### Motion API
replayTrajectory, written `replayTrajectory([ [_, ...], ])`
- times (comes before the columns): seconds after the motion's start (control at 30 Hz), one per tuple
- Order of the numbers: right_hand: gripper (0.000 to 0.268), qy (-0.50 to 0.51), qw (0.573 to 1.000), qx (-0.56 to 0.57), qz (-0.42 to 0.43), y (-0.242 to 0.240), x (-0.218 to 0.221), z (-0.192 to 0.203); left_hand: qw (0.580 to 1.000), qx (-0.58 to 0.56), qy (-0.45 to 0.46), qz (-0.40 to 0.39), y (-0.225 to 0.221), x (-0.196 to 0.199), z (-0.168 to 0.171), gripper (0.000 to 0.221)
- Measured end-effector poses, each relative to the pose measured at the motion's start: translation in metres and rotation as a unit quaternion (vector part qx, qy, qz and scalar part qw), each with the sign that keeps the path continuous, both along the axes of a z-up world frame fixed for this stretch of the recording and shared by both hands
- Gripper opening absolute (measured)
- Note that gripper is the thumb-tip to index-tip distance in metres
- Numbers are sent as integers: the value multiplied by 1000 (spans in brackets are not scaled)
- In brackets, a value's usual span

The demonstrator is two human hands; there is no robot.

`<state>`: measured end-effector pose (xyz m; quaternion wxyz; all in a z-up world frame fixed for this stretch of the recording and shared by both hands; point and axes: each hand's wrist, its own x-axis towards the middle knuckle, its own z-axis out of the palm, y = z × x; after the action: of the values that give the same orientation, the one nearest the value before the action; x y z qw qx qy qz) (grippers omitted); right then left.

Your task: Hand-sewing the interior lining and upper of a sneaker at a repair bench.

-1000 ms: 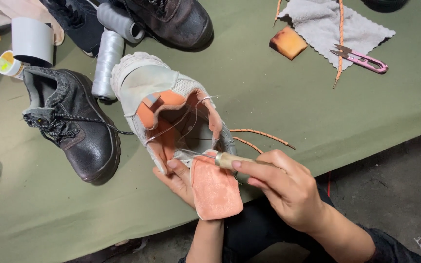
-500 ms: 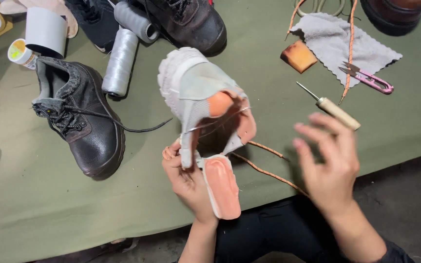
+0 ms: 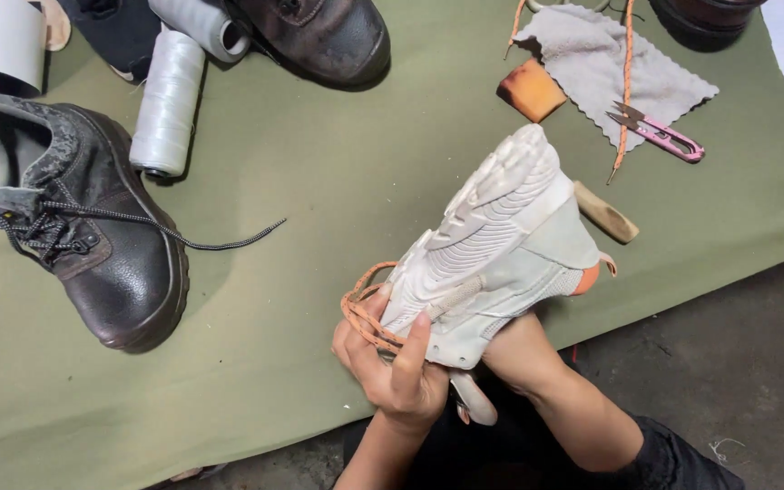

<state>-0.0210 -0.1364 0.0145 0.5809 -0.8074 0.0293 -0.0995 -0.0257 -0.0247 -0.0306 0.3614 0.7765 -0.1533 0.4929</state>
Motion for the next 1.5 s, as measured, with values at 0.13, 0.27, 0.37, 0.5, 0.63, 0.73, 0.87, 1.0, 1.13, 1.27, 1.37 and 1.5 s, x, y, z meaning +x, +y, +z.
replayTrajectory([
  [0.13,12,18,998,61,-6,3,4,-7,999,-9,0,31,-5,0,-7,10],
  [0.27,14,35,992,123,-11,2,6,-12,999,21,0,47,-7,5,-2,13],
  [0.37,16,45,985,164,-14,-1,8,-16,998,58,23,31,-4,6,5,18],
  [0.5,19,55,977,207,-20,-1,10,-20,996,73,35,38,-7,8,8,17],
  [0.63,22,70,960,271,-27,-4,10,-25,994,86,49,39,-9,8,11,18],
  [0.73,25,78,946,314,-33,-6,8,-29,993,96,59,47,-14,9,8,16],
  [0.87,28,92,920,378,-44,-9,7,-34,988,116,66,72,-18,8,1,16],
  [1.0,31,100,900,421,-51,-10,7,-38,987,116,79,72,-18,11,5,17],
  [1.13,34,103,866,485,-64,-9,14,-41,985,139,99,3,-11,23,26,20],
  [1.27,38,105,826,548,-80,-9,19,-42,981,122,150,-36,-7,31,40,30],
  [1.37,41,103,799,586,-90,-6,28,-41,974,127,178,-58,-6,37,44,21],
  [1.5,43,102,767,626,-101,-5,21,-47,965,152,208,-55,0,51,51,19],
])
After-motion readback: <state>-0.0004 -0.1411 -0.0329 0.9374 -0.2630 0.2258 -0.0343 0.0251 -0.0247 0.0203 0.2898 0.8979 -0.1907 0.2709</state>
